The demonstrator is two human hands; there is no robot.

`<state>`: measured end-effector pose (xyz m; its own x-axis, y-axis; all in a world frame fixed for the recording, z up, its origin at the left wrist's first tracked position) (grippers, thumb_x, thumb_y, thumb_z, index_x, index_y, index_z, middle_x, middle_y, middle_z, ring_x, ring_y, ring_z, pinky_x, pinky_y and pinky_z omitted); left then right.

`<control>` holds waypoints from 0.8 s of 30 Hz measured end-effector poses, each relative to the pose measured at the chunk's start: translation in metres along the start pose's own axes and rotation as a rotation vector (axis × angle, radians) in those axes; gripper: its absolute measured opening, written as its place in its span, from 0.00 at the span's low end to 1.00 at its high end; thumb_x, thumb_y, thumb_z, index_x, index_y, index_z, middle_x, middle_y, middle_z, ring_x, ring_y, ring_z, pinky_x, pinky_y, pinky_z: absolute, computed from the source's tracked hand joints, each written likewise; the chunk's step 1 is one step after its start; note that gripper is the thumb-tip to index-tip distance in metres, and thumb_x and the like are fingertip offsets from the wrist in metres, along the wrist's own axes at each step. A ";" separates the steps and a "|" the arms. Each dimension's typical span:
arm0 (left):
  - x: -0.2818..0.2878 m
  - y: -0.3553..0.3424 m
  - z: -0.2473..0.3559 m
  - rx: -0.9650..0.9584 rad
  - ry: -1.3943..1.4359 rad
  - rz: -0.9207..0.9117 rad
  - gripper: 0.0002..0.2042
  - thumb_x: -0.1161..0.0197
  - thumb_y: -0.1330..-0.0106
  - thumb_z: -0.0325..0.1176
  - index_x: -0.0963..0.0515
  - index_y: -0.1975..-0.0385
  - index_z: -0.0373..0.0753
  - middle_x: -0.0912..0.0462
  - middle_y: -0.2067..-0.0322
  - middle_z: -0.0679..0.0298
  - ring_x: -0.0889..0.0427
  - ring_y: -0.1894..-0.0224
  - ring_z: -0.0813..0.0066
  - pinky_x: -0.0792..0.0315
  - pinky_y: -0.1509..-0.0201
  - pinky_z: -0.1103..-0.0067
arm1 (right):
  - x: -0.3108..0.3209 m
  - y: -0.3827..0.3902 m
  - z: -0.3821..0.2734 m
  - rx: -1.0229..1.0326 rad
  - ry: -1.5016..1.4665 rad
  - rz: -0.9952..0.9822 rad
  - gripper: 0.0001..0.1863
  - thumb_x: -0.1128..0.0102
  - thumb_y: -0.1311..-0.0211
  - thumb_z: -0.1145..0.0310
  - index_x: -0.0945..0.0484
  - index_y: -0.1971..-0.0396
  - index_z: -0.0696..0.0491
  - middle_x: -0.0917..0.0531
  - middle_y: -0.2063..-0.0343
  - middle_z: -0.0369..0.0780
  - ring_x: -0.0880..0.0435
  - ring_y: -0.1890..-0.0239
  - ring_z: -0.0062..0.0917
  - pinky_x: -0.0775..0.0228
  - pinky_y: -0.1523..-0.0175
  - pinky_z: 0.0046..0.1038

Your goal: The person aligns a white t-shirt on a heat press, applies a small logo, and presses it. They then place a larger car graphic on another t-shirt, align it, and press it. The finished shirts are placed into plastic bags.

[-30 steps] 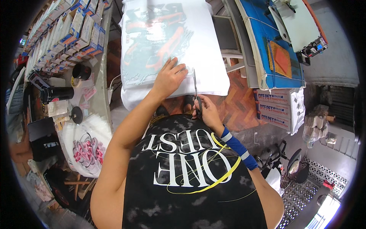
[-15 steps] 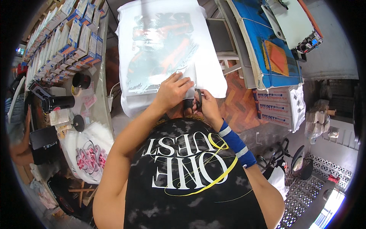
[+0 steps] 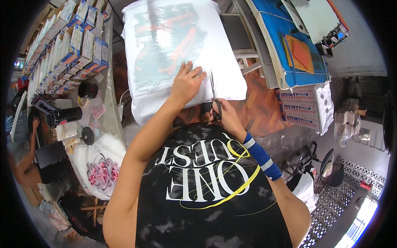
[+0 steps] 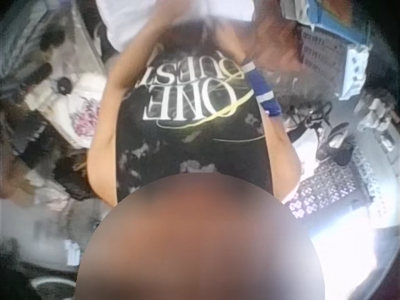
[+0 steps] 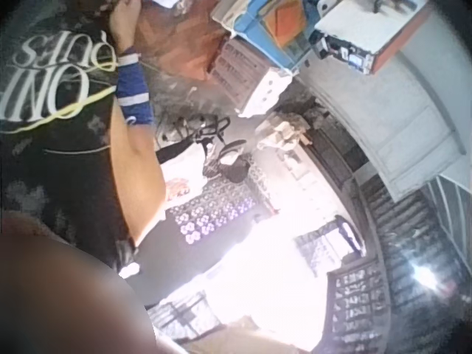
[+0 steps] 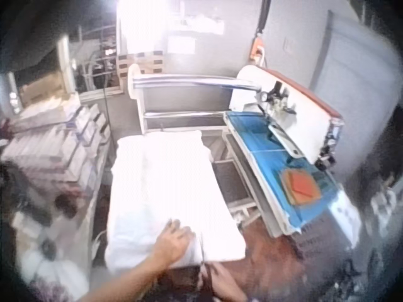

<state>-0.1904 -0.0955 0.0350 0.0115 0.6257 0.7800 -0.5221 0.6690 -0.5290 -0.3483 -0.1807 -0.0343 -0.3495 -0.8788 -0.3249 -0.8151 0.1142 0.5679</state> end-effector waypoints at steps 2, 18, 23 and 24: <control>0.001 0.000 0.001 -0.003 0.004 -0.006 0.11 0.40 0.36 0.30 0.14 0.57 0.44 0.15 0.50 0.60 0.21 0.41 0.42 0.30 0.32 0.51 | 0.001 -0.002 -0.004 0.008 0.035 0.056 0.27 0.38 0.27 0.55 0.30 0.39 0.56 0.22 0.67 0.37 0.18 0.71 0.19 0.19 0.67 0.26; -0.001 -0.003 -0.001 0.015 -0.027 -0.057 0.11 0.35 0.37 0.29 0.13 0.56 0.46 0.15 0.48 0.60 0.22 0.39 0.43 0.30 0.31 0.54 | 0.005 0.001 -0.007 0.009 0.196 0.102 0.26 0.36 0.28 0.56 0.28 0.39 0.57 0.21 0.70 0.35 0.19 0.73 0.18 0.24 0.72 0.22; -0.001 -0.003 0.000 0.019 -0.018 -0.056 0.11 0.35 0.37 0.29 0.13 0.56 0.46 0.15 0.48 0.60 0.22 0.40 0.43 0.31 0.30 0.54 | 0.007 0.003 -0.004 -0.005 0.207 0.096 0.23 0.37 0.27 0.60 0.28 0.39 0.56 0.21 0.71 0.34 0.20 0.74 0.17 0.26 0.73 0.21; -0.001 -0.003 0.000 0.021 -0.018 -0.055 0.11 0.35 0.37 0.29 0.13 0.56 0.46 0.14 0.48 0.59 0.22 0.40 0.42 0.31 0.30 0.54 | 0.007 0.003 -0.004 -0.007 0.203 0.097 0.23 0.38 0.27 0.61 0.28 0.39 0.56 0.21 0.71 0.34 0.20 0.74 0.17 0.26 0.73 0.21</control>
<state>-0.1885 -0.0984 0.0358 0.0255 0.5810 0.8135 -0.5390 0.6934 -0.4783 -0.3517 -0.1879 -0.0317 -0.3252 -0.9392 -0.1102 -0.7786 0.1998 0.5948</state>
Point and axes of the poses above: each hand's wrist, its own y-axis away from the middle knuckle, its own x-axis out of the back of the hand, z = x × y, the point moved 9 cm from there along -y, towards the middle knuckle
